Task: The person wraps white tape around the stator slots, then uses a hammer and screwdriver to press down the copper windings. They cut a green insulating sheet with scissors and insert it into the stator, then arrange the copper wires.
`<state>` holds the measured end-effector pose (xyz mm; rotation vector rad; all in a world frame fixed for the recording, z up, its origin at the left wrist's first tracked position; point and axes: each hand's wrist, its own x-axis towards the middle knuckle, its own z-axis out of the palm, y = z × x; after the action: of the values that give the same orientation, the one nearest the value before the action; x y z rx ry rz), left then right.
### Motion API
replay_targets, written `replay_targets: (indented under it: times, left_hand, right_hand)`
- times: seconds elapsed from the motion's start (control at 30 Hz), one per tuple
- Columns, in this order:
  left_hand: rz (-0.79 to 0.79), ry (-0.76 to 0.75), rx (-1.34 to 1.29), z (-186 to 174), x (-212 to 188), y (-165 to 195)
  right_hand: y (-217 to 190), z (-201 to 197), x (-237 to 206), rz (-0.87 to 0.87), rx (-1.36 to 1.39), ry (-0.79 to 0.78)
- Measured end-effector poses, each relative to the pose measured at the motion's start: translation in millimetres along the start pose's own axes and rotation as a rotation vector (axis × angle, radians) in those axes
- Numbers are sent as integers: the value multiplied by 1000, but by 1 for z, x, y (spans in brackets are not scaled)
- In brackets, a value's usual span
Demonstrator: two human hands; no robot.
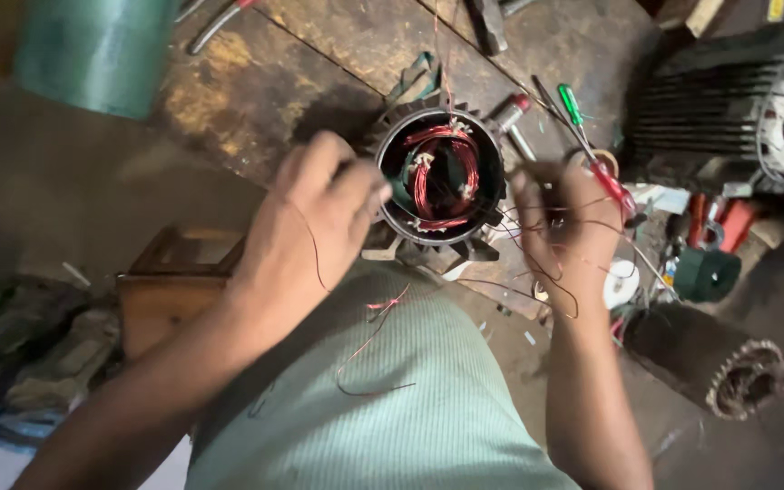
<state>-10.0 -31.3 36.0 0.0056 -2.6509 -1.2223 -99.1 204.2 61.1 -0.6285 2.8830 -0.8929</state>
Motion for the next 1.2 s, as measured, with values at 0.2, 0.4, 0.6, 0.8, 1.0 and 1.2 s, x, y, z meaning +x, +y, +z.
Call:
replay_targets:
  times: [0.2, 0.4, 0.6, 0.8, 1.0, 1.2]
  left_hand:
    - [39, 6, 136, 19, -5, 13]
    - [379, -196, 249, 17, -7, 3]
    - [421, -103, 396, 29, -35, 2]
    - [369, -222, 338, 35, -32, -15]
    - [731, -101, 544, 32, -8, -40]
    - [1043, -376, 225, 36, 41, -72]
  right_hand:
    - [3, 15, -33, -154, 15, 41]
    - [18, 8, -33, -487, -173, -7]
    - [34, 14, -41, -563, -251, -61]
    - [48, -4, -27, -640, -180, -86]
    - [50, -42, 30, -1003, -431, -398]
    - [42, -35, 79, -1281, -699, -591]
